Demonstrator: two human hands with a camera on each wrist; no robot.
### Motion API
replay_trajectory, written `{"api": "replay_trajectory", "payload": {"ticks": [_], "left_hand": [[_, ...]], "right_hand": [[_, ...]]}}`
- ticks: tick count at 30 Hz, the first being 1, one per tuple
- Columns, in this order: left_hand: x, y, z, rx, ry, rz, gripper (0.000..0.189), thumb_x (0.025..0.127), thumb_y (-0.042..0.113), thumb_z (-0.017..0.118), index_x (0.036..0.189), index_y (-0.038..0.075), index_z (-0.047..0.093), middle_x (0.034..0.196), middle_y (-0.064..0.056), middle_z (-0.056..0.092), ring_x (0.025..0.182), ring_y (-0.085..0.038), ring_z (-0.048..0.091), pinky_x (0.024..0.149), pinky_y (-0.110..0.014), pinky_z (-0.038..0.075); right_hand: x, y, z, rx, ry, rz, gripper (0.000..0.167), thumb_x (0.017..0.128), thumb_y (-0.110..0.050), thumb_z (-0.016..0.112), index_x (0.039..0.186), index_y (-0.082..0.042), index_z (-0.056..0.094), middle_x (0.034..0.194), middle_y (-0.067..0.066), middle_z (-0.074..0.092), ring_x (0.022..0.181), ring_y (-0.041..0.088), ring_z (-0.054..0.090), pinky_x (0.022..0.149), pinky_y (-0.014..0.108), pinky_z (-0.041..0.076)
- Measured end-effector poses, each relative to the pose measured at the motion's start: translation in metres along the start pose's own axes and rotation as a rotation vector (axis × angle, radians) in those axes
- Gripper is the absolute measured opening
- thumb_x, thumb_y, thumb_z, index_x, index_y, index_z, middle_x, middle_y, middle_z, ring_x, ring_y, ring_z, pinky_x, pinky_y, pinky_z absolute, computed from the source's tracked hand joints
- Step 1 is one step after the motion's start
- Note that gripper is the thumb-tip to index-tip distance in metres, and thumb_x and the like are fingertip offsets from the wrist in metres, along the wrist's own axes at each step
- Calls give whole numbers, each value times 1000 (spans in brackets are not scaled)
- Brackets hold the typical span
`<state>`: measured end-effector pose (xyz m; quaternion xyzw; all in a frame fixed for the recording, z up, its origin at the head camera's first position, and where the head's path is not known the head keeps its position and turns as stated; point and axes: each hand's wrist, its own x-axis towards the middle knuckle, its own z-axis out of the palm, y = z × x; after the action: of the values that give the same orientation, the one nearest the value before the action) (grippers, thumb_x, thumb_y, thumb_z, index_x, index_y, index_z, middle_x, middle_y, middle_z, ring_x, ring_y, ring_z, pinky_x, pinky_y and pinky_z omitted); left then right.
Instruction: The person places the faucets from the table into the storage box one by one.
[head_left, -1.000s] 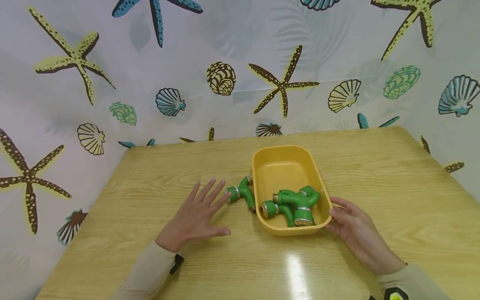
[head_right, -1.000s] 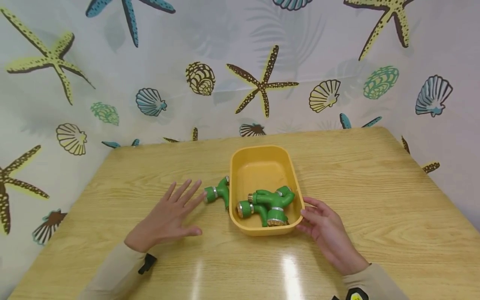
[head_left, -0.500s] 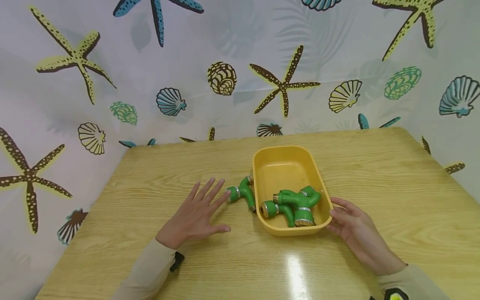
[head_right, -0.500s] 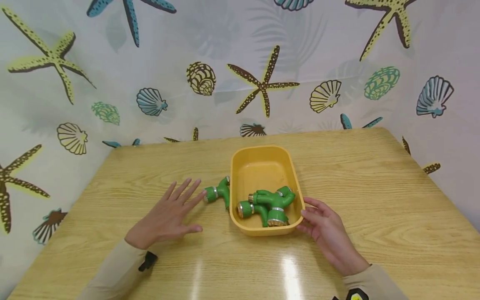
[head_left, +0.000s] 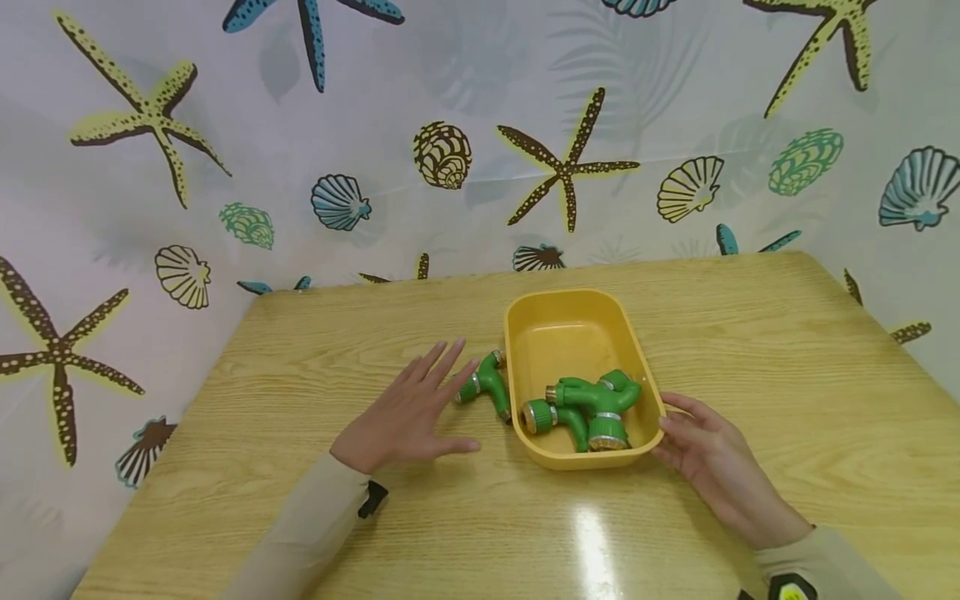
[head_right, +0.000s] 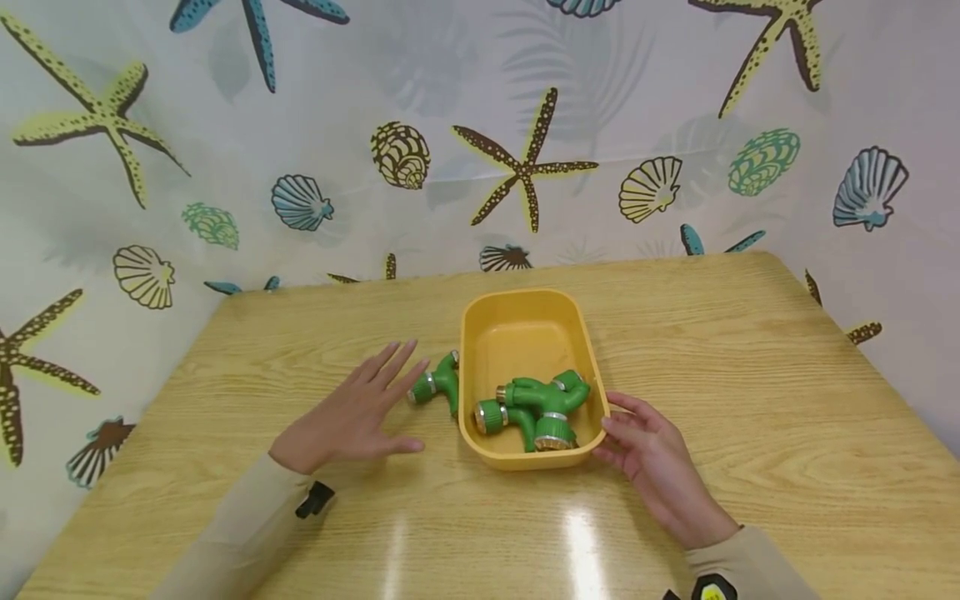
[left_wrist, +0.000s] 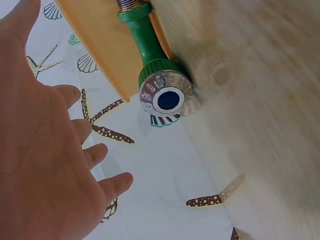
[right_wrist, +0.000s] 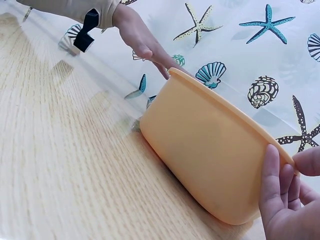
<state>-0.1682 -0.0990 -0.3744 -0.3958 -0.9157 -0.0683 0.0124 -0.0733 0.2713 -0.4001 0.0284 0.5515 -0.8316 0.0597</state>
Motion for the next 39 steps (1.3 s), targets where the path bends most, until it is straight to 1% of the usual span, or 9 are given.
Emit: {"api": "replay_trajectory", "payload": {"ticks": [6, 10, 13, 15, 19, 23, 26, 31, 39], "left_hand": [[15, 2, -4, -24, -6, 32, 108, 78, 87, 20, 156, 13, 18, 161, -13, 5, 146, -33, 5, 112, -55, 16], [26, 2, -7, -29, -23, 38, 102, 84, 78, 42, 156, 11, 16, 161, -14, 5, 146, -34, 5, 112, -53, 18], [33, 3, -7, -59, -52, 16, 104, 83, 68, 59, 156, 11, 12, 161, -14, 2, 146, -35, 5, 111, -52, 23], [37, 4, -7, -92, -76, -3, 107, 82, 65, 64, 156, 10, 9, 161, -13, 0, 145, -35, 5, 109, -52, 28], [45, 5, -7, -162, -131, -43, 110, 80, 64, 66, 157, 12, 6, 161, -9, -5, 146, -34, 3, 108, -52, 29], [51, 6, -5, -175, -159, -59, 109, 81, 63, 66, 156, 6, 9, 161, -13, 1, 145, -37, 8, 111, -51, 23], [55, 7, -3, -146, -185, -87, 109, 82, 64, 64, 154, 2, 13, 159, -17, 11, 143, -37, 16, 112, -48, 23], [63, 13, 2, -103, -198, -131, 108, 79, 67, 65, 152, 0, 23, 154, -17, 28, 137, -35, 32, 108, -44, 32], [69, 19, 9, -28, -196, -96, 103, 81, 65, 65, 152, 1, 27, 145, -17, 42, 125, -31, 45, 103, -40, 38]], "right_hand": [[0, 0, 0, 1, -2, -5, 27, 99, 1, 47, 114, -16, 61, 106, 3, 64, 92, 16, 64, 79, 29, 53], [-1, -1, 0, 3, -6, -6, 26, 100, 1, 47, 115, -16, 60, 106, 4, 63, 92, 16, 64, 79, 30, 53], [-1, -2, 0, 2, -13, -5, 26, 100, 1, 47, 116, -15, 59, 107, 3, 64, 93, 16, 64, 79, 30, 53], [-1, -2, 0, 5, -12, -1, 26, 100, 0, 48, 116, -16, 60, 106, 3, 64, 93, 16, 64, 79, 29, 53], [-1, -2, 1, 10, -3, 2, 27, 99, 1, 48, 114, -17, 61, 106, 2, 64, 92, 15, 63, 79, 29, 53], [0, -2, 1, 5, 10, 4, 27, 99, 1, 48, 113, -17, 62, 106, 2, 64, 92, 15, 64, 79, 29, 53], [0, -2, 1, -1, 19, 9, 27, 99, 1, 49, 113, -18, 62, 106, 2, 63, 92, 15, 64, 79, 29, 53], [0, -2, 2, -2, 20, 6, 27, 99, 2, 48, 113, -18, 61, 105, 3, 62, 93, 15, 64, 79, 29, 53], [-1, -2, 0, 16, 13, 8, 28, 99, 2, 48, 114, -17, 61, 101, 2, 64, 92, 15, 64, 79, 29, 53]]}}
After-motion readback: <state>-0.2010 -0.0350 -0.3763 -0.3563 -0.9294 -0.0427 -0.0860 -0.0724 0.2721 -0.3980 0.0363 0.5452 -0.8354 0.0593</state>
